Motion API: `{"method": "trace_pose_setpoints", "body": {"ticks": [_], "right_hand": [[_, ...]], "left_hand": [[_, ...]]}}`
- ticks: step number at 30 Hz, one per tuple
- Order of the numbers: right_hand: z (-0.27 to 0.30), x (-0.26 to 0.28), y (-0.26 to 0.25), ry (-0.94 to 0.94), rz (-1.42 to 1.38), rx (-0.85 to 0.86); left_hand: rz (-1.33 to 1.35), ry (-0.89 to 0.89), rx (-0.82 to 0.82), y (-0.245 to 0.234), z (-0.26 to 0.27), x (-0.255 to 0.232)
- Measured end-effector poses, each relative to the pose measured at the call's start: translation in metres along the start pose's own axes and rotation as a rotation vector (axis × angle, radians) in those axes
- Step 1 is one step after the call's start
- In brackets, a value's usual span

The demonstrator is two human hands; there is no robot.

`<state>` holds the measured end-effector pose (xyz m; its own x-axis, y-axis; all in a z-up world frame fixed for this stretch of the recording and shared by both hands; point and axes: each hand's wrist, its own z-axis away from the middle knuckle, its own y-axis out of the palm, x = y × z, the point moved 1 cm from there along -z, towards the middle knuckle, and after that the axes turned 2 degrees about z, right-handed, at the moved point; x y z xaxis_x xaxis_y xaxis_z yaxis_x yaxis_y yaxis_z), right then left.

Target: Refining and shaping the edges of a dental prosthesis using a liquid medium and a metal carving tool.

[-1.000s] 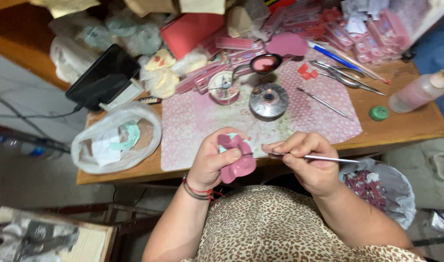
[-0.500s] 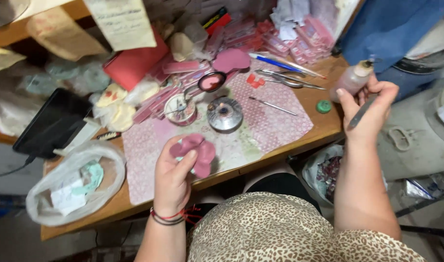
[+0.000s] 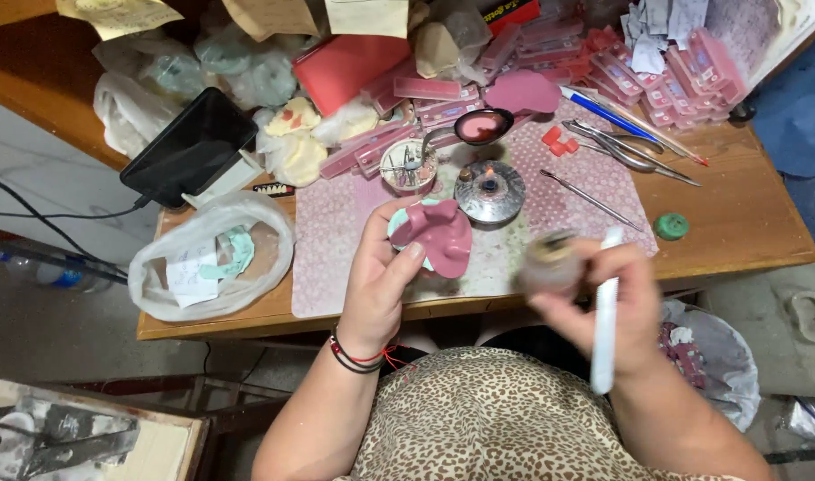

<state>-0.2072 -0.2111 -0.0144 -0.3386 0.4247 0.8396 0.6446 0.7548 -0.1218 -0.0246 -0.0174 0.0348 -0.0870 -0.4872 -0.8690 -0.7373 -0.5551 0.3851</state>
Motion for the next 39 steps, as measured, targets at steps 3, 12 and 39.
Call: {"method": "trace_pose_setpoints", "body": {"ticks": [3, 12, 39], "right_hand": [[-0.008, 0.014, 0.028, 0.048, 0.073, 0.013], [-0.01, 0.013, 0.027, 0.005, 0.155, 0.008], [-0.037, -0.086, -0.157, 0.109, 0.388, -0.507]], "left_hand": [[0.106, -0.043, -0.063, -0.015, -0.001, 0.016], [-0.079, -0.035, -0.096, -0.003, 0.005, -0.008], [-0.167, -0.146, -0.036, 0.008, 0.0, 0.025]]}}
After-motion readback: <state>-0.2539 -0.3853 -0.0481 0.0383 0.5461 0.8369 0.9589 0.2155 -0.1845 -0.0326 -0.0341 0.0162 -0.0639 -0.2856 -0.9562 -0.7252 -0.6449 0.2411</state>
